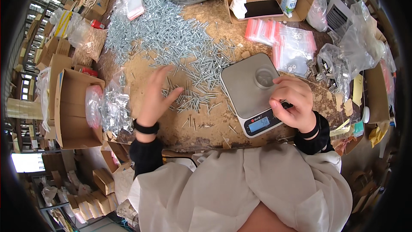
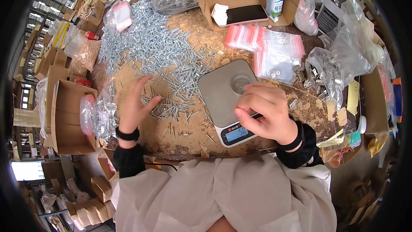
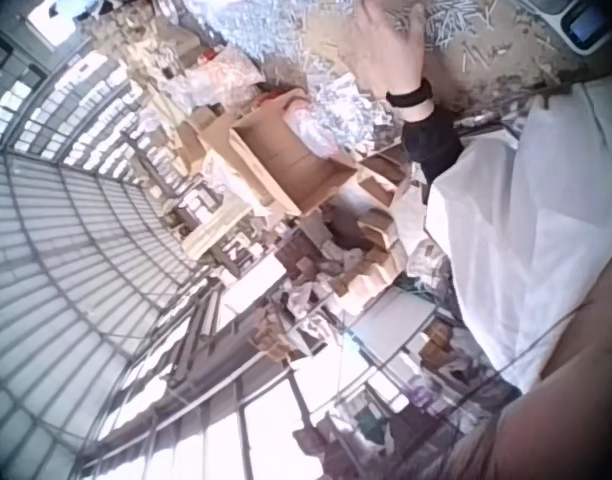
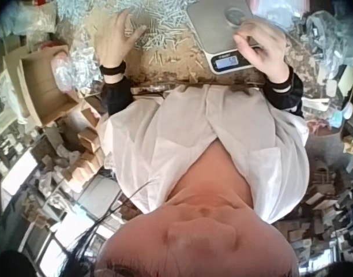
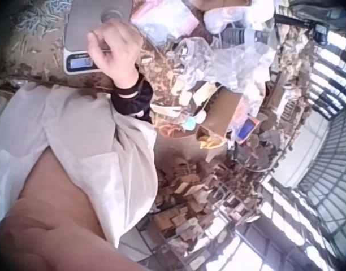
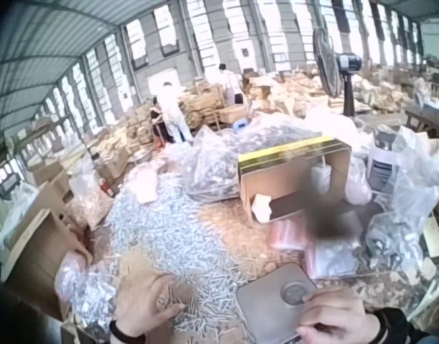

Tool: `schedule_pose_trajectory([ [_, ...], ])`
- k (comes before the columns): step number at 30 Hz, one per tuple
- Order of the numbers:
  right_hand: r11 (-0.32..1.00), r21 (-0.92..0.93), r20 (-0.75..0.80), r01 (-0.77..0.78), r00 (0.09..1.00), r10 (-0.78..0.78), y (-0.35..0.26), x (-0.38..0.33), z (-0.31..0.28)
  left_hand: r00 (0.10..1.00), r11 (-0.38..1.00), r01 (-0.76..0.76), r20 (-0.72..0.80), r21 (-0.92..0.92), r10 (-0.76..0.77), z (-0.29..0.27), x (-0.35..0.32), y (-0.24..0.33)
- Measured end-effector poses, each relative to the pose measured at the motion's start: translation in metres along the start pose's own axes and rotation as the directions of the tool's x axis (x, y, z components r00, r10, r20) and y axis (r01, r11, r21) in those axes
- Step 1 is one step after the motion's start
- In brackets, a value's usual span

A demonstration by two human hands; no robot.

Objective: The person repeatedly scoops metal screws from a large pile on a table, places them onto a digital scale, and then transfers them into small plastic bags. The process is repeated continuously throughout the clip, with the person handling the screws and bags by hand.

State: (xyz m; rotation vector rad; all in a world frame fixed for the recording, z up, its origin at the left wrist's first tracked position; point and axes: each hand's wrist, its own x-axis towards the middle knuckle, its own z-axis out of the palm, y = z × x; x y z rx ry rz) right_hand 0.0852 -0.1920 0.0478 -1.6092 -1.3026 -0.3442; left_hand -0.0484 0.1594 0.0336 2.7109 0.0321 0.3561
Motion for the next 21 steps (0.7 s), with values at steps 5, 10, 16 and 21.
schedule_pose_trajectory([
  [5, 1.000, -0.013, 0.002, -0.007, 1.000, 0.007, 0.002, 0.000, 0.004, 0.940, 0.964, -0.254, 0.215, -0.072, 0.264, 0.036, 0.059, 0.020],
  [10, 0.999, -0.043, -0.017, -0.010, 1.000, 0.010, 0.005, -0.001, 0.006, 0.891, 0.951, -0.281, 0.333, -0.130, 0.309, 0.056, 0.082, 0.019],
  [16, 0.998, -0.051, 0.000, -0.043, 0.999, 0.043, 0.008, -0.004, 0.007, 0.942, 0.970, -0.219, 0.237, -0.102, 0.238, 0.062, 0.074, 0.017],
  [21, 0.998, -0.042, -0.022, -0.039, 0.999, 0.038, 0.012, -0.004, 0.008, 0.960, 0.972, -0.195, 0.178, -0.129, 0.216, 0.061, 0.063, 0.018],
])
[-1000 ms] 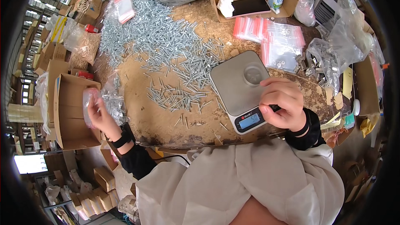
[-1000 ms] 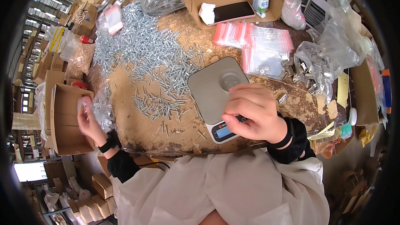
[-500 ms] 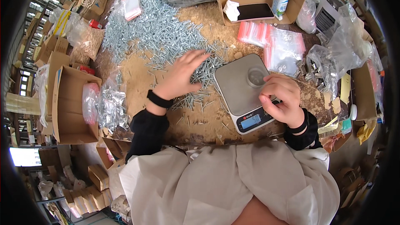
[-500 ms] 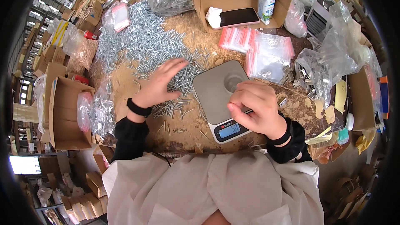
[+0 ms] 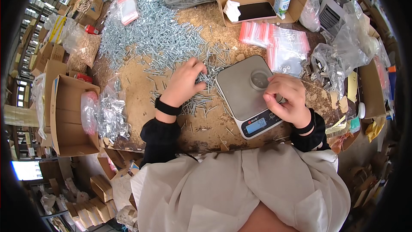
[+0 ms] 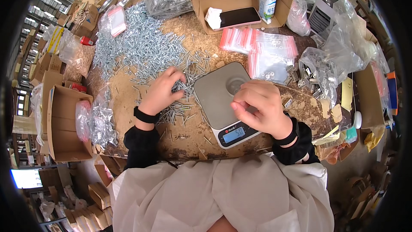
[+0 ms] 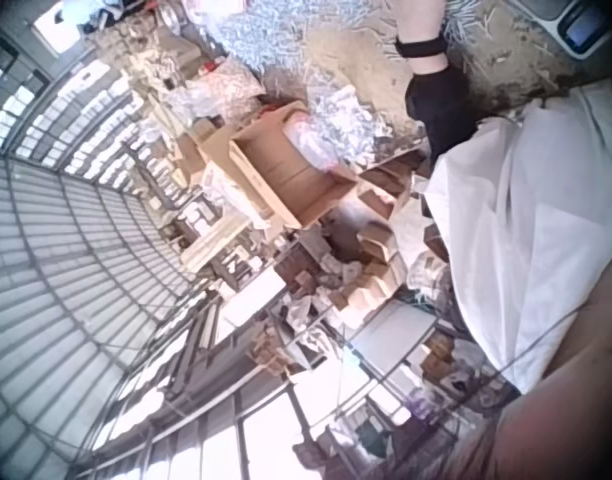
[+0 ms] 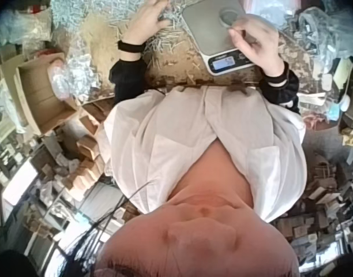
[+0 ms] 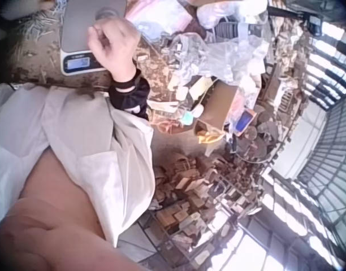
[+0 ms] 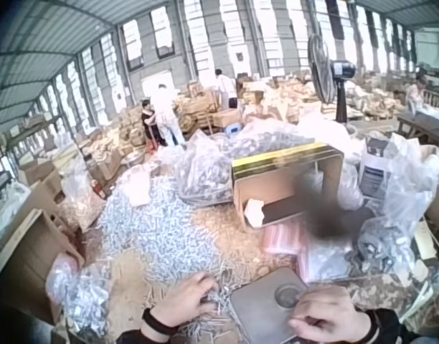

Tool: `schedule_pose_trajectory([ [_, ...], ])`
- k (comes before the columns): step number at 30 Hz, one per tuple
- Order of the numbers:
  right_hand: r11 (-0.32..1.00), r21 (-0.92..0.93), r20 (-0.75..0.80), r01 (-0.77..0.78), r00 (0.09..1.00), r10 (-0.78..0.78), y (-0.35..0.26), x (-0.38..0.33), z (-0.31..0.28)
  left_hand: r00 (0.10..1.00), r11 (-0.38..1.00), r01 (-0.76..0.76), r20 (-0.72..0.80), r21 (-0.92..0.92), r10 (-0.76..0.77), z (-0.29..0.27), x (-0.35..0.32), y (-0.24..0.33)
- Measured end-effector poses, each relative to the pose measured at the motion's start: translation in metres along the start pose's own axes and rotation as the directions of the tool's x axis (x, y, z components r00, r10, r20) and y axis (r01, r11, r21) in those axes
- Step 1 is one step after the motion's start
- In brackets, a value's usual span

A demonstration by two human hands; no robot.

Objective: The person repeatedly scoops metal screws from a large pile on a table, places them onto a digital scale, and then transfers them into small plastic bags. The process is repeated continuously throughout the clip, with the person handling the screws and bags by hand.

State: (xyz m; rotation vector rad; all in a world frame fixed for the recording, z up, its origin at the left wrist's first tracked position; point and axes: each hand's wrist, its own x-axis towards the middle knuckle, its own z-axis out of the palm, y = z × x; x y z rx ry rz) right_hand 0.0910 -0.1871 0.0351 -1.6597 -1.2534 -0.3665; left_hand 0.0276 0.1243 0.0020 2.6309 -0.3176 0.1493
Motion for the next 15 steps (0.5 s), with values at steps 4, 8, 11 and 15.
schedule_pose_trajectory([
  [4, 0.999, -0.025, 0.020, -0.021, 1.000, 0.022, 0.001, 0.000, -0.002, 0.999, 0.999, 0.047, -0.003, -0.005, -0.048, -0.004, -0.004, 0.003],
  [8, 0.998, -0.037, -0.005, -0.041, 0.999, 0.041, 0.004, -0.002, -0.002, 0.994, 0.983, 0.102, -0.025, -0.153, -0.107, -0.012, -0.006, 0.004],
  [11, 0.991, -0.100, 0.028, -0.089, 0.995, 0.092, 0.001, 0.002, -0.007, 0.986, 0.969, 0.112, -0.100, -0.222, -0.137, -0.017, -0.009, 0.000],
  [15, 0.939, -0.297, 0.155, -0.172, 0.962, 0.225, -0.004, 0.011, -0.008, 0.958, 0.920, 0.070, -0.230, -0.386, -0.170, -0.019, -0.010, -0.007],
])
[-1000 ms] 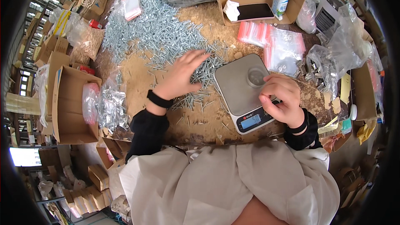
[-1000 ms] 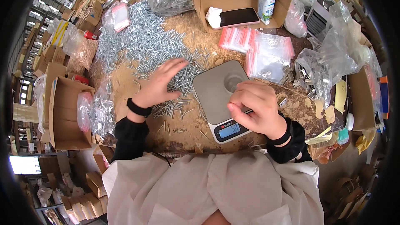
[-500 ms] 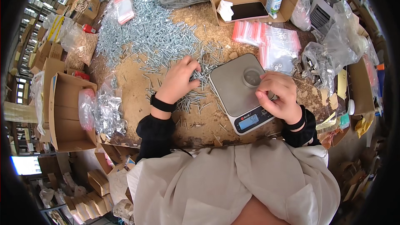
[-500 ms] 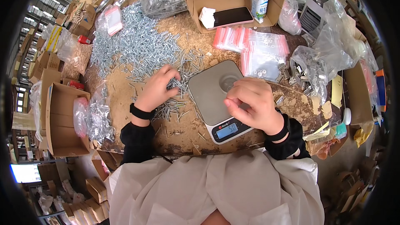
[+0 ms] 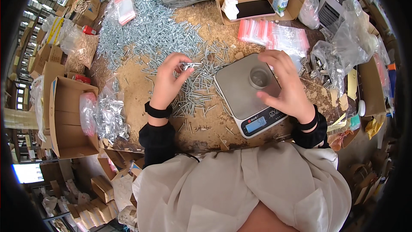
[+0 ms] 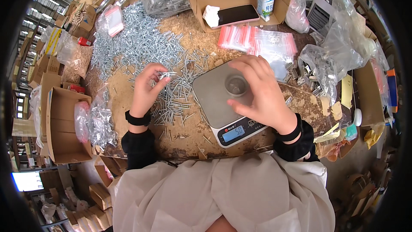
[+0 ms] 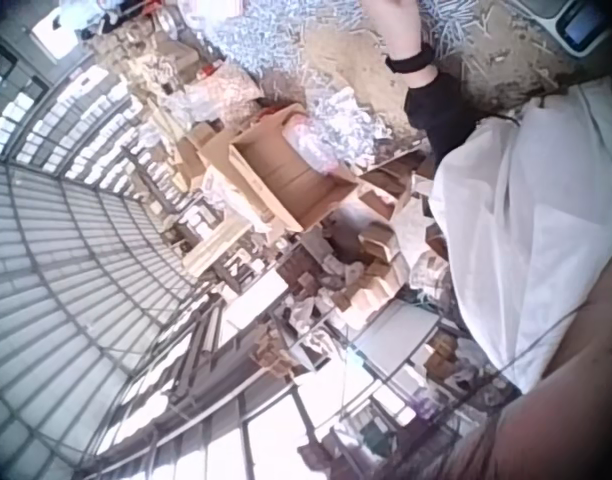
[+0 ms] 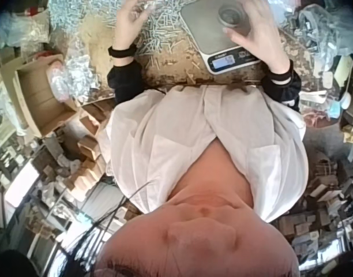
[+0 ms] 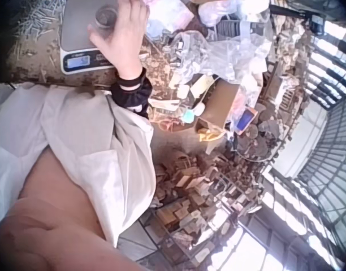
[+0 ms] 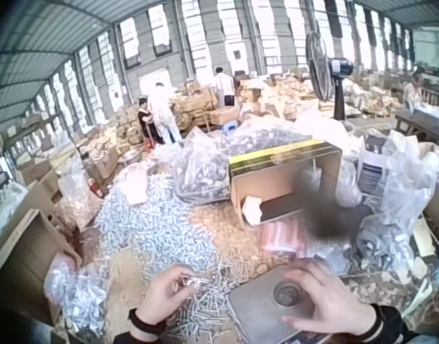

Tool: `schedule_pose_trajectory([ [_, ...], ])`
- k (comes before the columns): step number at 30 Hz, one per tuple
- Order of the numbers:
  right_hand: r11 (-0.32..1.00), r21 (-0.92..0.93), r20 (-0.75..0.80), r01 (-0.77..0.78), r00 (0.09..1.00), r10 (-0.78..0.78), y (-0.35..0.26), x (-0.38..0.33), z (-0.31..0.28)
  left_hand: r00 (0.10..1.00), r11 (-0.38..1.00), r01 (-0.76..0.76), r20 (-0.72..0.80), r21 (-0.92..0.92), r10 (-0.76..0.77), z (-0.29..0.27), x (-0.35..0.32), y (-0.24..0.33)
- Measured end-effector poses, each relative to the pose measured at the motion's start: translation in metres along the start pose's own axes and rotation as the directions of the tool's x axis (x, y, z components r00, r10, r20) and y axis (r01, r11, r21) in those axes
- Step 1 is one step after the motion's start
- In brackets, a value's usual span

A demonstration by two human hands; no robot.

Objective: The person repeatedly scoops metal screws from a large pile on a table, places them onto a digital scale, and then transfers them into small plastic bags. The process is repeated continuously throughout the clip, with the person handling the screws and bags by hand.

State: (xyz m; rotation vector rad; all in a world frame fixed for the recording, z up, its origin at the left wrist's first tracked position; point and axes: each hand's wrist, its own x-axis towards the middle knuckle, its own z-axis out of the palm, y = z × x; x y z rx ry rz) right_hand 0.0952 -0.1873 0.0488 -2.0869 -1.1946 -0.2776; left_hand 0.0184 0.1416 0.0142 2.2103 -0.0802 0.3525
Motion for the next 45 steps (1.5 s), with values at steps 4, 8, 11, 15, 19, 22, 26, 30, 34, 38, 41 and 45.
schedule_pose_trajectory([
  [4, 0.995, -0.092, 0.221, -0.043, 0.973, 0.062, 0.009, -0.010, 0.014, 0.991, 0.975, -0.061, -0.133, -0.214, 0.033, 0.013, 0.001, 0.024],
  [8, 0.997, 0.038, 0.239, -0.071, 0.969, 0.060, 0.005, -0.011, 0.022, 0.971, 0.942, -0.183, -0.201, -0.282, 0.128, 0.048, 0.003, 0.054],
  [11, 0.989, 0.126, 0.159, -0.072, 0.986, 0.052, 0.003, -0.008, 0.026, 0.980, 0.955, -0.191, -0.100, -0.226, 0.173, 0.071, -0.002, 0.080],
  [15, 0.932, 0.285, 0.194, -0.224, 0.966, 0.173, 0.001, -0.011, 0.027, 0.963, 0.960, -0.267, -0.067, -0.087, 0.261, 0.095, -0.002, 0.086],
  [19, 0.918, 0.345, 0.195, -0.196, 0.972, 0.134, 0.003, -0.012, 0.032, 0.949, 0.949, -0.316, 0.020, 0.016, 0.316, 0.101, -0.005, 0.088],
  [22, 0.912, 0.373, 0.196, -0.169, 0.975, 0.101, 0.003, -0.012, 0.031, 0.950, 0.950, -0.313, 0.004, -0.005, 0.313, 0.100, -0.004, 0.088],
  [26, 0.934, 0.344, 0.140, -0.096, 0.989, 0.051, 0.005, -0.012, 0.028, 0.964, 0.958, -0.266, -0.058, -0.105, 0.261, 0.093, -0.004, 0.092],
  [30, 0.971, 0.237, 0.035, -0.017, 0.999, 0.009, 0.006, -0.007, 0.001, 0.965, 0.951, -0.244, -0.145, -0.191, 0.219, 0.082, -0.004, 0.092],
  [34, 0.991, 0.039, -0.019, -0.127, 0.992, 0.127, 0.012, -0.019, -0.037, 0.941, 0.937, -0.273, -0.261, -0.218, 0.213, 0.070, -0.007, 0.081],
  [38, 0.935, -0.095, -0.055, -0.342, 0.939, 0.338, 0.036, -0.064, -0.053, 0.921, 0.938, -0.212, -0.376, -0.274, 0.098, 0.056, -0.008, 0.068],
  [41, 0.846, -0.042, 0.059, -0.532, 0.844, 0.533, 0.036, -0.084, -0.061, 0.898, 0.935, -0.208, -0.434, -0.289, 0.065, 0.042, -0.008, 0.057],
  [45, 0.832, -0.089, 0.141, -0.547, 0.820, 0.554, 0.033, -0.098, -0.060, 0.877, 0.924, -0.189, -0.480, -0.332, 0.007, 0.029, -0.006, 0.050],
])
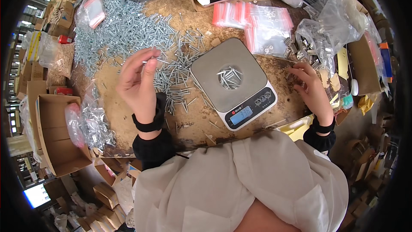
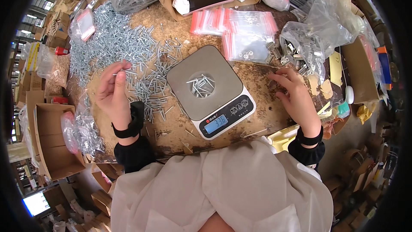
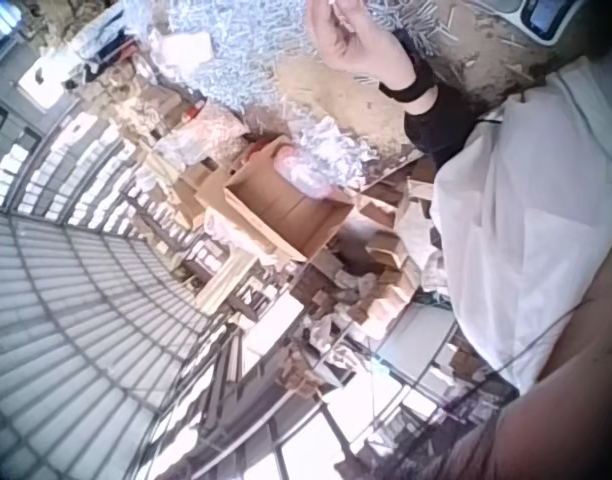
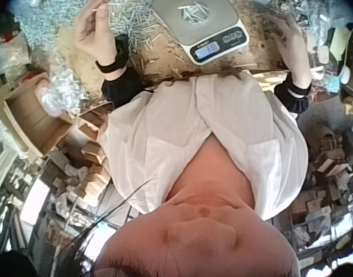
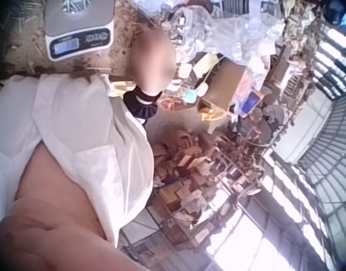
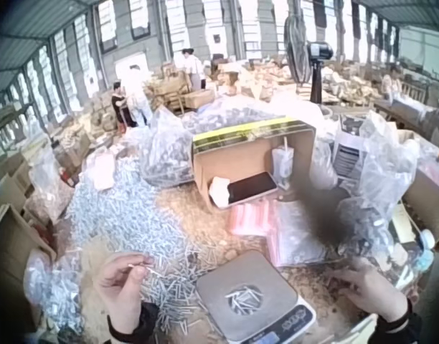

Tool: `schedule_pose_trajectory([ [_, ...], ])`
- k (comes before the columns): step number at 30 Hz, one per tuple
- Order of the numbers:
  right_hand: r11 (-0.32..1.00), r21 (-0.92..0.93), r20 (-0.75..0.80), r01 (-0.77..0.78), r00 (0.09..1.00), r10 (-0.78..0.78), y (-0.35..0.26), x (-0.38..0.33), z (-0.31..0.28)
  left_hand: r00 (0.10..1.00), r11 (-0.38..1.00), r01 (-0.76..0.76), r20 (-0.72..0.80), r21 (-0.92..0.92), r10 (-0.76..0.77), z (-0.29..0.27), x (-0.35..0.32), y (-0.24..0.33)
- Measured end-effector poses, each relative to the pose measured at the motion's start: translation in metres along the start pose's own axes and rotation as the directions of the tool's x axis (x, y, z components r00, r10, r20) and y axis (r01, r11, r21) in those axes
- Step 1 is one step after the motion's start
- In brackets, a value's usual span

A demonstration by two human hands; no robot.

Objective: The person repeatedly scoops metal screws from a large pile on a table, places them onto a digital scale, and then transfers them into small plastic bags. The process is repeated continuously throughout the clip, with the person handling the screws and bags by hand.

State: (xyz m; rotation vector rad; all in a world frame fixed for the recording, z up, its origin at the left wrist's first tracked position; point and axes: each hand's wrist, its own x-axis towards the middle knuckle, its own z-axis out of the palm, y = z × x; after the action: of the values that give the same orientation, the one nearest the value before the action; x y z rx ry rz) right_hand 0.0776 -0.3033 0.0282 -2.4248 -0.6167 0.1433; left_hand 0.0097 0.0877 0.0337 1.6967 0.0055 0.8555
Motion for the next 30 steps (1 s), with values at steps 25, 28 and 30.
schedule_pose_trajectory([
  [25, 1.000, 0.030, 0.039, -0.001, 0.999, 0.000, 0.019, 0.011, 0.008, 0.992, 0.955, 0.019, 0.117, 0.297, -0.056, 0.000, 0.003, -0.011],
  [28, 1.000, 0.028, 0.044, 0.003, 0.999, -0.004, 0.018, 0.012, 0.008, 0.969, 0.982, -0.066, 0.245, 0.177, 0.021, 0.027, -0.006, -0.004],
  [30, 0.999, 0.028, 0.064, -0.019, 0.998, 0.017, 0.018, 0.010, 0.007, 0.934, 0.980, -0.124, 0.353, 0.155, 0.062, 0.048, -0.012, 0.003],
])
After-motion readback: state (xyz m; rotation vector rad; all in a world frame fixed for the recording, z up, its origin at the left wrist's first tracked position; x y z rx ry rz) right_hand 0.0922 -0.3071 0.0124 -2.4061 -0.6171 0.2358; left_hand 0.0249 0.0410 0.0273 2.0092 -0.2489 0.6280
